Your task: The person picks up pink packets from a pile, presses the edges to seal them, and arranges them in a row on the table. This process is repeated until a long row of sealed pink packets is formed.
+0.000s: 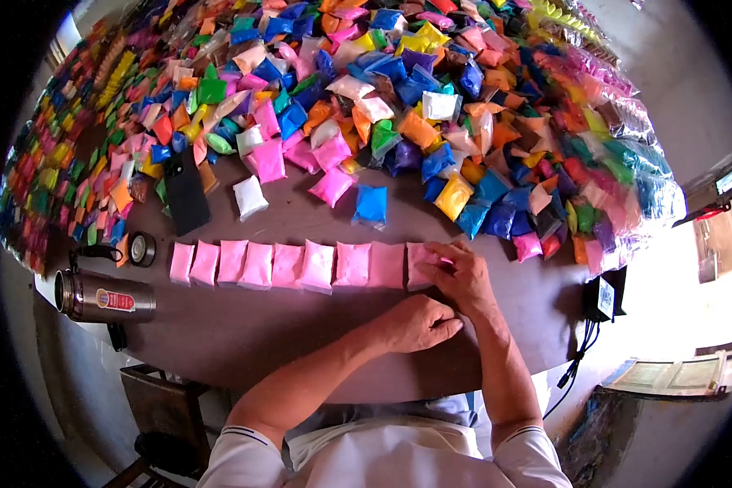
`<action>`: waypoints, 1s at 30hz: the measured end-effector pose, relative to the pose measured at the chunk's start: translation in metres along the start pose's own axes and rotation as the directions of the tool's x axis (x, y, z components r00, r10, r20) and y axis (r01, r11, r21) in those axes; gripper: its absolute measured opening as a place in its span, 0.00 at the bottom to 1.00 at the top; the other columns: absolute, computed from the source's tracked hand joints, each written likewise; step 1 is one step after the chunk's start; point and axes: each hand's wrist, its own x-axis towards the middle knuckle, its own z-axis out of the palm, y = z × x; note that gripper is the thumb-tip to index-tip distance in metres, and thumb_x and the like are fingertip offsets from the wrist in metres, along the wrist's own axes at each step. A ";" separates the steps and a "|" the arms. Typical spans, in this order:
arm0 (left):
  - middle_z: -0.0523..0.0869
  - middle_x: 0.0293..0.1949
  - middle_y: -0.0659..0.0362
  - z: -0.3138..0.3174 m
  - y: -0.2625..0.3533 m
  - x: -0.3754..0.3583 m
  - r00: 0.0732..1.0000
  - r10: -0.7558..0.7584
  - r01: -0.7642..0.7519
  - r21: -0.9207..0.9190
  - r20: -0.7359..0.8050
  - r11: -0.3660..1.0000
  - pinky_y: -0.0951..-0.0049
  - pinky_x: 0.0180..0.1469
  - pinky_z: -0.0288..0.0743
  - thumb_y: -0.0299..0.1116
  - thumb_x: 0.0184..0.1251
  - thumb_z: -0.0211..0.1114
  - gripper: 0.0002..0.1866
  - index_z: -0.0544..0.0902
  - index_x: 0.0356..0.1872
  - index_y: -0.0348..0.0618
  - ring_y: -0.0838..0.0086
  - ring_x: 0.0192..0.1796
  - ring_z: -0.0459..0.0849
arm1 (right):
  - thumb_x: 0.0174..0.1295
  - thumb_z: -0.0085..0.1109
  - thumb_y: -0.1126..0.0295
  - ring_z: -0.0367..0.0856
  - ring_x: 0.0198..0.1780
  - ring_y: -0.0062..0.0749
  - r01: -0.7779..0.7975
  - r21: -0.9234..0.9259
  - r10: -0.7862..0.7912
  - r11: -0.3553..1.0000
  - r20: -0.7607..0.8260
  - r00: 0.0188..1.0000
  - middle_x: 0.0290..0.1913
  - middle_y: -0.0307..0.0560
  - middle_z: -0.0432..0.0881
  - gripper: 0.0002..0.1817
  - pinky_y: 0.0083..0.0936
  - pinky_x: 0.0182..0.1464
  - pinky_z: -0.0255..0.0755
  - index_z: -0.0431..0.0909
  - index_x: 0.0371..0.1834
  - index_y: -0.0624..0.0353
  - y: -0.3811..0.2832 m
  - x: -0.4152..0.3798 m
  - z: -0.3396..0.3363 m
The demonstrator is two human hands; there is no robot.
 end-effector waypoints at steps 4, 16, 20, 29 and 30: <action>0.77 0.21 0.43 0.001 -0.003 0.001 0.999 0.034 -0.034 0.033 -0.003 0.999 0.59 0.31 0.70 0.39 0.67 0.60 0.18 0.76 0.25 0.33 0.61 0.21 0.74 | 0.51 0.71 0.66 0.82 0.38 0.42 0.086 -0.074 -0.081 0.994 0.078 0.994 0.38 0.51 0.80 0.17 0.31 0.41 0.76 0.83 0.45 0.59 0.009 0.001 0.002; 0.73 0.19 0.48 -0.002 0.004 -0.001 1.000 0.019 -0.019 0.007 0.021 1.000 0.62 0.31 0.69 0.41 0.69 0.58 0.19 0.75 0.24 0.34 0.69 0.23 0.69 | 0.57 0.66 0.66 0.80 0.35 0.28 -0.014 0.134 0.015 0.991 -0.001 1.000 0.35 0.43 0.82 0.14 0.24 0.39 0.74 0.82 0.44 0.60 0.002 -0.005 0.001; 0.70 0.18 0.50 0.002 -0.002 -0.002 0.999 0.044 -0.044 -0.027 0.007 0.999 0.62 0.30 0.68 0.41 0.69 0.57 0.20 0.73 0.23 0.34 0.71 0.22 0.65 | 0.63 0.62 0.67 0.74 0.32 0.16 -0.142 0.597 0.215 0.789 -0.052 0.975 0.31 0.32 0.78 0.10 0.17 0.34 0.69 0.82 0.40 0.63 0.008 -0.006 -0.003; 0.80 0.27 0.44 0.002 -0.006 -0.002 1.000 0.025 -0.025 0.001 -0.010 1.000 0.60 0.37 0.72 0.39 0.66 0.59 0.16 0.79 0.29 0.33 0.58 0.30 0.79 | 0.57 0.65 0.69 0.76 0.32 0.23 0.026 0.124 -0.005 0.992 -0.165 0.986 0.29 0.44 0.79 0.15 0.22 0.37 0.72 0.80 0.45 0.64 -0.023 0.052 -0.010; 0.83 0.31 0.43 0.003 -0.008 -0.003 0.999 0.036 -0.036 0.008 -0.010 0.999 0.60 0.40 0.74 0.38 0.66 0.59 0.15 0.80 0.32 0.33 0.54 0.34 0.83 | 0.55 0.66 0.68 0.79 0.33 0.27 -0.017 0.023 0.020 1.000 -0.131 0.991 0.30 0.47 0.80 0.16 0.23 0.38 0.73 0.80 0.45 0.64 -0.035 0.063 -0.013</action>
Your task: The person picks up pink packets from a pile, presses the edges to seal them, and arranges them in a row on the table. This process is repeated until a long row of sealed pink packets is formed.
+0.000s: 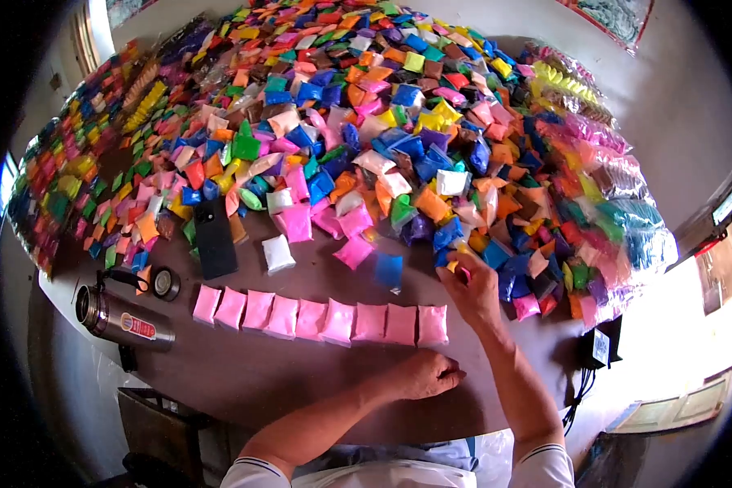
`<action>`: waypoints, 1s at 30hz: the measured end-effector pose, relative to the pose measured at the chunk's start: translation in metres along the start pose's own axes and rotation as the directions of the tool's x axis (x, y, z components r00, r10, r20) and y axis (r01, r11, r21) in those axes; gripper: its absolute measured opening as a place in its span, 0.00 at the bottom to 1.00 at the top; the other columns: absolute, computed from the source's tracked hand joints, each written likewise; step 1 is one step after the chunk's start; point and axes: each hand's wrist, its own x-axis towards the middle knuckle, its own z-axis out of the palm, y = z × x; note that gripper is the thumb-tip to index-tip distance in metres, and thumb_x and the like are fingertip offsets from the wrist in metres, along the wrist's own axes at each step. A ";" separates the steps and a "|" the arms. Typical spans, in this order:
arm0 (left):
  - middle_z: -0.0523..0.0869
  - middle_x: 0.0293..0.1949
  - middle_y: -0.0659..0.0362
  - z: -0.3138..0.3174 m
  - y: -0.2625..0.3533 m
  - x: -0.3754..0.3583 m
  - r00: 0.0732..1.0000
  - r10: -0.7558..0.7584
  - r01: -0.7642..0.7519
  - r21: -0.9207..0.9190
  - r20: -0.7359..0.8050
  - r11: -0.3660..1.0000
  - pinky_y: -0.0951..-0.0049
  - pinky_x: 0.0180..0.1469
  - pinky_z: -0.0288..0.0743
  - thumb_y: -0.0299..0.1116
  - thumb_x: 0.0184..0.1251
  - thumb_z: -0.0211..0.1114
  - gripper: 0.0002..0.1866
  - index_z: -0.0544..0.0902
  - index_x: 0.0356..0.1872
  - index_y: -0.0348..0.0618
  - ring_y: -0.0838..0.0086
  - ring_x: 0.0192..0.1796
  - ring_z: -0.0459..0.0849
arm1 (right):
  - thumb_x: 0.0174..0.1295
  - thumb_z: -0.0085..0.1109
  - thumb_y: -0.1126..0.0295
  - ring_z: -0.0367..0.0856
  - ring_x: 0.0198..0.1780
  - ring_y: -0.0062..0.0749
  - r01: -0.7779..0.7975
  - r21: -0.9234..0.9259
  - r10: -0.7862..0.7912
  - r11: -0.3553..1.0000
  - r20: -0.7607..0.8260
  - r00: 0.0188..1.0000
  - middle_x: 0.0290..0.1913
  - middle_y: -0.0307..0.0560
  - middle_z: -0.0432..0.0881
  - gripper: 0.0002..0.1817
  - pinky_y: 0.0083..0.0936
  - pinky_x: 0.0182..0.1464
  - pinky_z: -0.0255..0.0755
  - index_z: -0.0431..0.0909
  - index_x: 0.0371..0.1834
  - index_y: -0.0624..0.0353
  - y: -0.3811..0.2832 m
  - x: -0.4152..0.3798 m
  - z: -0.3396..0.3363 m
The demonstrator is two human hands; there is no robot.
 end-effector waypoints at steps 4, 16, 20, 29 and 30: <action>0.83 0.33 0.44 -0.003 0.003 0.001 0.997 -0.060 0.057 0.088 0.039 0.994 0.58 0.42 0.74 0.42 0.68 0.57 0.16 0.81 0.33 0.37 0.52 0.34 0.82 | 0.46 0.74 0.59 0.78 0.32 0.33 0.210 -0.314 -0.217 0.926 0.012 0.976 0.30 0.45 0.78 0.35 0.29 0.35 0.71 0.73 0.57 0.63 -0.013 0.042 0.014; 0.75 0.22 0.44 0.005 -0.008 0.000 0.999 0.047 -0.047 0.001 0.016 0.999 0.56 0.36 0.70 0.45 0.72 0.51 0.22 0.72 0.22 0.39 0.51 0.24 0.67 | 0.42 0.75 0.55 0.82 0.44 0.53 0.305 -0.523 -0.265 0.796 0.152 0.952 0.44 0.59 0.83 0.50 0.40 0.44 0.75 0.58 0.71 0.52 -0.002 0.109 0.071; 0.74 0.21 0.44 0.010 -0.008 0.001 0.993 0.114 -0.114 0.109 0.004 0.988 0.54 0.37 0.72 0.43 0.73 0.50 0.20 0.73 0.25 0.39 0.49 0.27 0.74 | 0.43 0.74 0.61 0.82 0.45 0.51 0.299 -0.492 -0.265 0.818 0.140 0.954 0.44 0.56 0.83 0.45 0.40 0.45 0.75 0.64 0.68 0.52 -0.006 0.118 0.075; 0.80 0.22 0.49 0.067 -0.043 0.006 0.832 0.542 -0.423 0.496 -0.120 0.759 0.57 0.28 0.76 0.34 0.60 0.58 0.09 0.75 0.23 0.42 0.57 0.23 0.82 | 0.47 0.65 0.63 0.83 0.43 0.50 0.295 -0.587 -0.135 0.754 0.301 0.944 0.40 0.57 0.84 0.28 0.41 0.45 0.75 0.77 0.55 0.55 -0.028 0.150 0.056; 0.80 0.25 0.50 0.037 -0.014 0.000 0.941 0.339 -0.305 0.426 -0.005 0.852 0.56 0.32 0.76 0.37 0.62 0.56 0.10 0.75 0.26 0.41 0.57 0.27 0.82 | 0.47 0.64 0.65 0.84 0.42 0.49 0.348 -0.562 -0.209 0.750 0.297 0.932 0.37 0.58 0.84 0.24 0.39 0.44 0.76 0.80 0.51 0.57 -0.034 0.157 0.055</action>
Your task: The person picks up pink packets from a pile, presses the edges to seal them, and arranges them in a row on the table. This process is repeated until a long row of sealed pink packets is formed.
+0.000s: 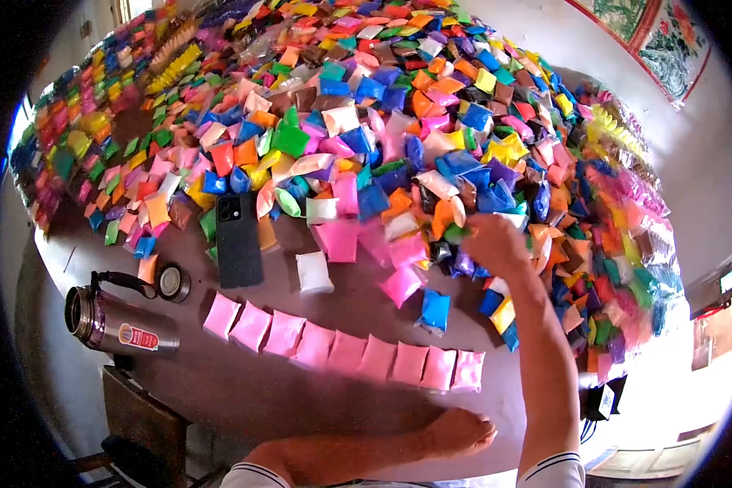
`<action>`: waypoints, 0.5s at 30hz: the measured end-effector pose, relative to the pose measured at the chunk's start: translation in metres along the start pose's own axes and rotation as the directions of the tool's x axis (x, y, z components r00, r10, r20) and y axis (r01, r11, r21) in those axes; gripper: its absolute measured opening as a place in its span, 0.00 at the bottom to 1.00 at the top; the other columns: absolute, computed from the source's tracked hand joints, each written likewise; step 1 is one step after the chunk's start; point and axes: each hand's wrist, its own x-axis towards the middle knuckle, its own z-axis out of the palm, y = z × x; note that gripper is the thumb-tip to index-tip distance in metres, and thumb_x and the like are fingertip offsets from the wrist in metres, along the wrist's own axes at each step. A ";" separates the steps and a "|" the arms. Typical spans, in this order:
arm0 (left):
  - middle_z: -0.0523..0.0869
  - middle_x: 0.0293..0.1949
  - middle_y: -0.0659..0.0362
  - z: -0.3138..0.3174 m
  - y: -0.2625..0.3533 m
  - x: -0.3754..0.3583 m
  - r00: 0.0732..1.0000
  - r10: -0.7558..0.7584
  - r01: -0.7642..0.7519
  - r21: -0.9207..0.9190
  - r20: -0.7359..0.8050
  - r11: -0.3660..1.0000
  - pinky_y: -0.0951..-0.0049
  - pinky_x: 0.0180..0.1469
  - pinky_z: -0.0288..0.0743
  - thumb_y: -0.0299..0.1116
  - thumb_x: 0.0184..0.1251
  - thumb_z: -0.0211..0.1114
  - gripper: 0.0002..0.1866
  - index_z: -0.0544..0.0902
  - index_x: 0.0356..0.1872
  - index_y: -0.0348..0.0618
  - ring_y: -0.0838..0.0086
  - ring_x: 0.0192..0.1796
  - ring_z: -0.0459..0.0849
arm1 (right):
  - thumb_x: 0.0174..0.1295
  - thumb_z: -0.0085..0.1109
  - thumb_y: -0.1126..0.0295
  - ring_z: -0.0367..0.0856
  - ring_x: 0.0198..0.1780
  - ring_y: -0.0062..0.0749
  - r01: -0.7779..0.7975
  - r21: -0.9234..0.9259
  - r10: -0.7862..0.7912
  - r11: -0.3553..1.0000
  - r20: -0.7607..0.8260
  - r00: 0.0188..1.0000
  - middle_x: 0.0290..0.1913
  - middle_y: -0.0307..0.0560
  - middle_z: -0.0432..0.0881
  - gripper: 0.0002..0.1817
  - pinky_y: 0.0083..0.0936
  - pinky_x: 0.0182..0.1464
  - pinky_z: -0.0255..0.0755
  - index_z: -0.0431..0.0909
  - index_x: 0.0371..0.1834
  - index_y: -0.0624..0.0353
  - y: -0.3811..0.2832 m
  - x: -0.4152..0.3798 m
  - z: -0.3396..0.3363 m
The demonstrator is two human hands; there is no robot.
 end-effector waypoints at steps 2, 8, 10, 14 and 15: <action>0.79 0.27 0.51 -0.027 0.009 0.001 0.967 -0.153 0.167 -0.053 0.202 0.985 0.55 0.36 0.77 0.39 0.65 0.54 0.12 0.75 0.30 0.41 0.57 0.30 0.82 | 0.50 0.60 0.68 0.85 0.34 0.44 -0.007 0.252 0.034 0.968 -0.104 0.994 0.30 0.55 0.84 0.14 0.34 0.34 0.77 0.83 0.40 0.60 -0.037 0.008 -0.041; 0.79 0.22 0.51 -0.008 -0.001 -0.002 0.974 -0.198 0.153 -0.323 -0.111 0.934 0.55 0.31 0.74 0.32 0.59 0.59 0.09 0.73 0.22 0.41 0.53 0.26 0.81 | 0.57 0.60 0.66 0.84 0.42 0.49 0.183 0.296 -0.075 0.938 -0.341 0.937 0.38 0.55 0.85 0.12 0.36 0.44 0.76 0.83 0.40 0.60 -0.085 0.095 -0.023; 0.79 0.22 0.50 -0.020 0.000 -0.002 0.975 -0.198 0.147 -0.367 -0.106 0.919 0.54 0.32 0.74 0.31 0.58 0.59 0.09 0.73 0.22 0.40 0.53 0.28 0.81 | 0.57 0.59 0.66 0.83 0.44 0.50 0.316 0.222 -0.186 0.922 -0.463 0.867 0.40 0.54 0.85 0.13 0.37 0.46 0.76 0.82 0.41 0.60 -0.094 0.124 0.005; 0.79 0.23 0.49 -0.056 -0.002 -0.006 0.979 -0.140 0.041 -0.536 -0.146 0.844 0.54 0.32 0.73 0.31 0.58 0.59 0.08 0.74 0.24 0.39 0.51 0.29 0.81 | 0.57 0.58 0.67 0.82 0.45 0.51 0.335 0.049 -0.280 0.941 -0.441 0.853 0.41 0.54 0.84 0.14 0.37 0.47 0.76 0.81 0.44 0.60 -0.103 0.150 0.039; 0.80 0.24 0.48 -0.058 0.000 -0.005 0.976 -0.185 0.096 -0.540 -0.113 0.836 0.53 0.33 0.73 0.31 0.58 0.59 0.08 0.74 0.24 0.38 0.50 0.30 0.81 | 0.56 0.58 0.67 0.82 0.44 0.51 0.285 -0.001 -0.269 0.959 -0.333 0.904 0.40 0.53 0.84 0.11 0.39 0.45 0.76 0.81 0.41 0.57 -0.102 0.154 0.040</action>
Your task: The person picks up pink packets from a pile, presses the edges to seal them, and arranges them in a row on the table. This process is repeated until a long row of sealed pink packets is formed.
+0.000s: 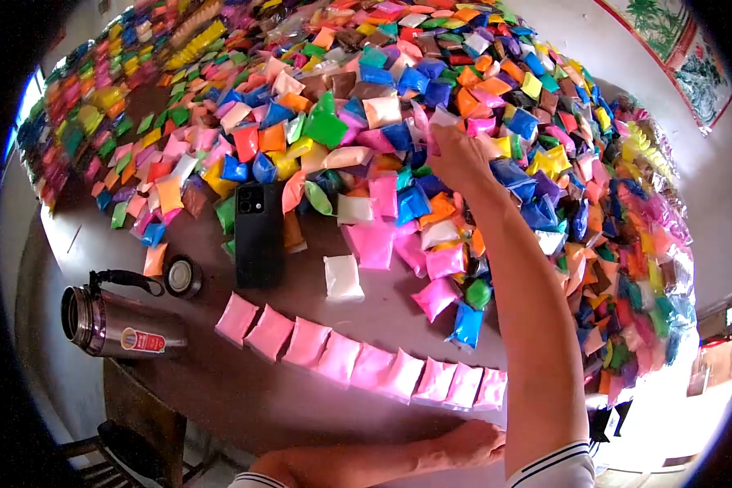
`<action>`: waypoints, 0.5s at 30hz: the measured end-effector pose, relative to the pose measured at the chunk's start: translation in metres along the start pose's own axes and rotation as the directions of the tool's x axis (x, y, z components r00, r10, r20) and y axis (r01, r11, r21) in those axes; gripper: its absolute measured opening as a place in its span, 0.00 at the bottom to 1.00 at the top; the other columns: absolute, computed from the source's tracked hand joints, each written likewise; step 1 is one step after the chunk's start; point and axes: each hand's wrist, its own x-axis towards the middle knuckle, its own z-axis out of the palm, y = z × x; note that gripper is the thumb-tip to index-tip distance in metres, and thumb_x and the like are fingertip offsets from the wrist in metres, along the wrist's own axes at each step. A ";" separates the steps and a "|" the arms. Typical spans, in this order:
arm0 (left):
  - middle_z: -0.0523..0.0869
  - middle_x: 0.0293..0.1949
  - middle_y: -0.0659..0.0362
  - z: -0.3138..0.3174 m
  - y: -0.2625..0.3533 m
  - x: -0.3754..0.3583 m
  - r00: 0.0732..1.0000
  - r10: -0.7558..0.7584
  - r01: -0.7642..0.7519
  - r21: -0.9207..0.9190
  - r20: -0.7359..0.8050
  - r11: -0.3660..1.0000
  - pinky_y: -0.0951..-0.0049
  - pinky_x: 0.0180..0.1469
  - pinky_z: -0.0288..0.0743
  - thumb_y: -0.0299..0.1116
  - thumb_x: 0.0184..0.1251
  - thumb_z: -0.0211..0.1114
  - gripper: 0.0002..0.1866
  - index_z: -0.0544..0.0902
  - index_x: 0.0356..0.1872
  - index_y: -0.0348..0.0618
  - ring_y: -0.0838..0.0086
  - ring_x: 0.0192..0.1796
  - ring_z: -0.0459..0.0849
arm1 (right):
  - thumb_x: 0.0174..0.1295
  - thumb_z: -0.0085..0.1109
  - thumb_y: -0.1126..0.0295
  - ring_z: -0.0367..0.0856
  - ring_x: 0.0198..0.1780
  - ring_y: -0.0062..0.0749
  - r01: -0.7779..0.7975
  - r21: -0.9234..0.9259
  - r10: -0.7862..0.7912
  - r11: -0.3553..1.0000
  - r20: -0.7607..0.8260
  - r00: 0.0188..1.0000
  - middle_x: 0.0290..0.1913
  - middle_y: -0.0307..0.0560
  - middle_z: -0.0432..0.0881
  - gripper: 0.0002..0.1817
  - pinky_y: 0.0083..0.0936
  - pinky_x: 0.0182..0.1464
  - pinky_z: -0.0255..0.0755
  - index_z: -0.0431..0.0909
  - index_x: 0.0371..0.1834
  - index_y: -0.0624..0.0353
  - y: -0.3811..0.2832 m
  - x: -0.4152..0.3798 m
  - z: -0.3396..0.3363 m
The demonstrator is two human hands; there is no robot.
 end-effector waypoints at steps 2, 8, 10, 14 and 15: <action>0.80 0.24 0.47 0.001 0.000 0.000 0.999 -0.054 0.054 0.002 0.004 0.999 0.53 0.33 0.72 0.31 0.58 0.59 0.08 0.74 0.25 0.38 0.49 0.30 0.81 | 0.56 0.57 0.66 0.82 0.43 0.51 -0.026 -0.070 0.034 0.997 0.115 0.993 0.39 0.53 0.84 0.09 0.41 0.43 0.76 0.82 0.38 0.55 0.006 0.000 -0.003; 0.78 0.23 0.49 0.030 -0.021 0.003 0.991 -0.097 0.082 0.150 0.095 0.985 0.55 0.36 0.74 0.39 0.67 0.55 0.15 0.76 0.25 0.39 0.54 0.29 0.81 | 0.58 0.66 0.64 0.65 0.19 0.17 -0.319 0.605 0.308 0.730 0.125 0.943 0.20 0.30 0.66 0.12 0.19 0.19 0.58 0.73 0.32 0.57 0.030 -0.027 -0.060; 0.79 0.23 0.43 0.005 -0.001 0.009 0.979 -0.157 0.148 0.075 0.134 0.986 0.50 0.34 0.70 0.36 0.63 0.58 0.14 0.74 0.21 0.37 0.47 0.31 0.81 | 0.61 0.65 0.62 0.59 0.15 0.13 -0.410 0.844 0.303 0.345 0.313 0.900 0.18 0.29 0.65 0.12 0.15 0.17 0.48 0.73 0.32 0.54 0.023 -0.060 -0.097; 0.78 0.23 0.42 0.014 -0.013 0.011 0.935 -0.221 0.195 0.118 0.277 0.974 0.52 0.33 0.70 0.39 0.65 0.58 0.17 0.75 0.22 0.38 0.47 0.29 0.80 | 0.63 0.63 0.61 0.63 0.16 0.13 -0.532 0.798 0.381 0.283 0.416 0.826 0.19 0.31 0.70 0.11 0.14 0.17 0.51 0.75 0.31 0.54 0.023 -0.136 -0.142; 0.78 0.22 0.43 0.026 -0.035 0.008 0.968 -0.117 0.084 0.150 0.221 0.985 0.53 0.33 0.70 0.41 0.66 0.58 0.17 0.75 0.22 0.38 0.47 0.28 0.78 | 0.63 0.63 0.62 0.63 0.16 0.13 -0.533 0.799 0.370 0.279 0.423 0.827 0.19 0.30 0.70 0.10 0.14 0.17 0.51 0.75 0.31 0.54 0.029 -0.158 -0.145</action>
